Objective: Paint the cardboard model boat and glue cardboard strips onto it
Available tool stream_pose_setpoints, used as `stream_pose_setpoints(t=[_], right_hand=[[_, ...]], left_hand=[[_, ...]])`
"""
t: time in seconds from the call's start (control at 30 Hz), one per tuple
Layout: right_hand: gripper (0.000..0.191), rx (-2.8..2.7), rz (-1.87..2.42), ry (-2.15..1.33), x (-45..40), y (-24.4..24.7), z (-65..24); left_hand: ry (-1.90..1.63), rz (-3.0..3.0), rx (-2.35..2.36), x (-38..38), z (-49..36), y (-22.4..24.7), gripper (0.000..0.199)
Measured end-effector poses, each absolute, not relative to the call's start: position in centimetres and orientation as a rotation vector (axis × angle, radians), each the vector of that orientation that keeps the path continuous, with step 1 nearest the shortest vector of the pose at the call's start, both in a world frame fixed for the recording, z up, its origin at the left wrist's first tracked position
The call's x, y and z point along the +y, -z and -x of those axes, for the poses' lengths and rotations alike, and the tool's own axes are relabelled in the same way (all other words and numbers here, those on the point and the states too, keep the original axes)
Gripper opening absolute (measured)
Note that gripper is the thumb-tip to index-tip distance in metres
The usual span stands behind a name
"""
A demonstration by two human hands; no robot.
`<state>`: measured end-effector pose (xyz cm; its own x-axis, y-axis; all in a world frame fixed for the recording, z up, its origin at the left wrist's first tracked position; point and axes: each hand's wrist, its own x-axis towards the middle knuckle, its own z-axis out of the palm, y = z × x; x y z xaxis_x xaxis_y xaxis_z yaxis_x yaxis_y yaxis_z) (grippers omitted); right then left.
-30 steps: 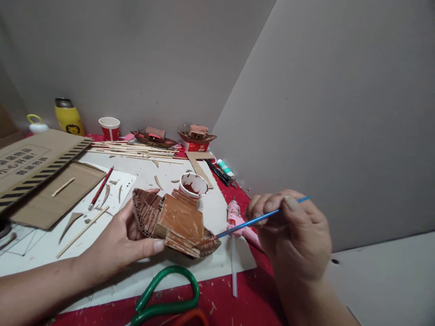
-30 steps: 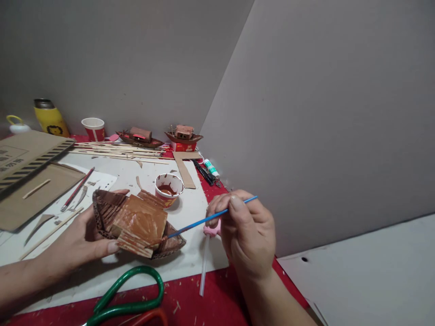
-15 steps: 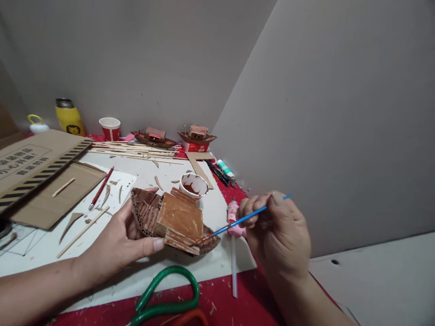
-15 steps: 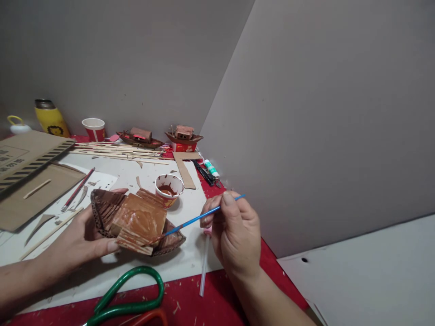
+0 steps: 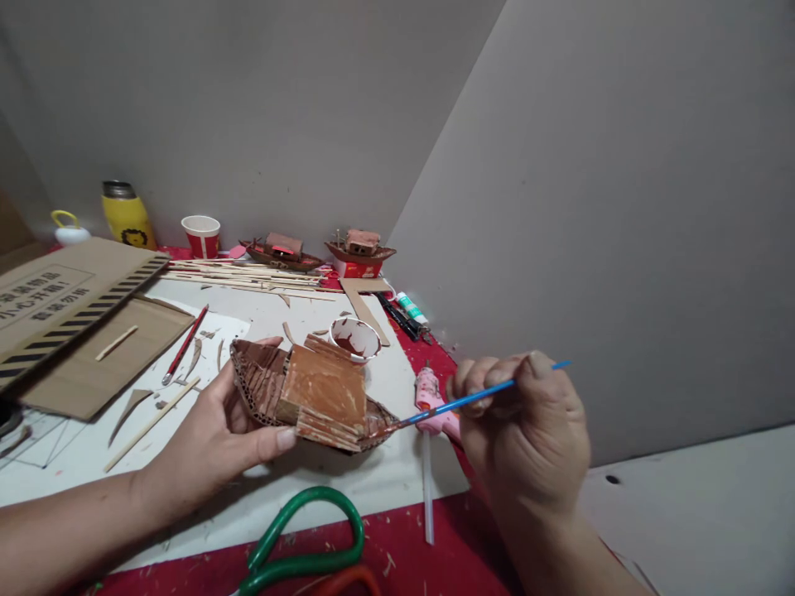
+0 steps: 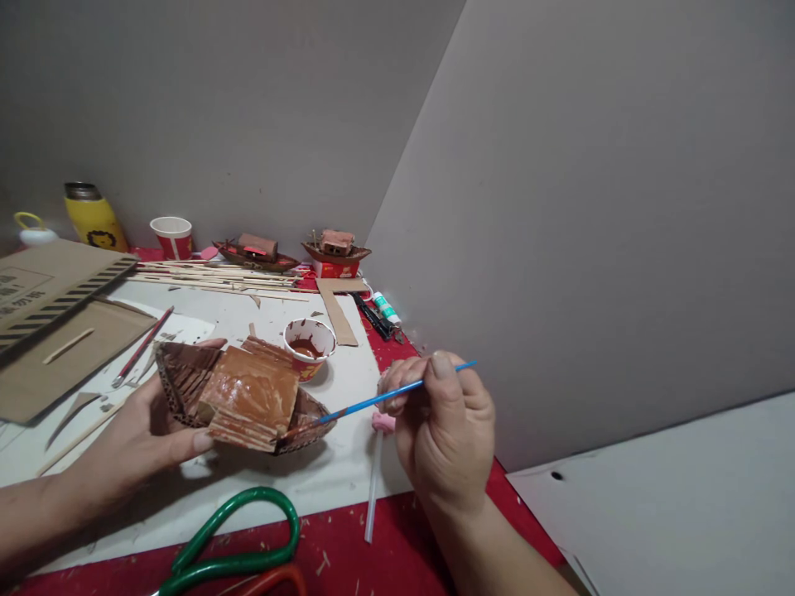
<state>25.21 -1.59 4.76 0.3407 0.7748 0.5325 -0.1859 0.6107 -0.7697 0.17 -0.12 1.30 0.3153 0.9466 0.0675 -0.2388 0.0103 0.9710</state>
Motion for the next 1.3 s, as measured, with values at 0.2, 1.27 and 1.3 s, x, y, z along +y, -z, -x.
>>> stream_pose_setpoints(t=[0.2, 1.27, 1.3], right_hand=[[0.030, -1.053, 0.654, -0.711, -1.85, -4.39, -24.78], [0.027, -1.115, 0.624, -0.605, -1.77, -4.74, -25.44], [0.026, -1.099, 0.616, -0.585, -1.76, -4.79, -25.48]], left_hand=[[-1.086, -1.162, 0.767, -0.08, 0.00, -0.90, 0.105], [-1.079, -1.184, 0.783, -0.16, -0.20, -1.23, 0.102], [-1.082, -1.186, 0.783, -0.17, -0.21, -1.20, 0.102]])
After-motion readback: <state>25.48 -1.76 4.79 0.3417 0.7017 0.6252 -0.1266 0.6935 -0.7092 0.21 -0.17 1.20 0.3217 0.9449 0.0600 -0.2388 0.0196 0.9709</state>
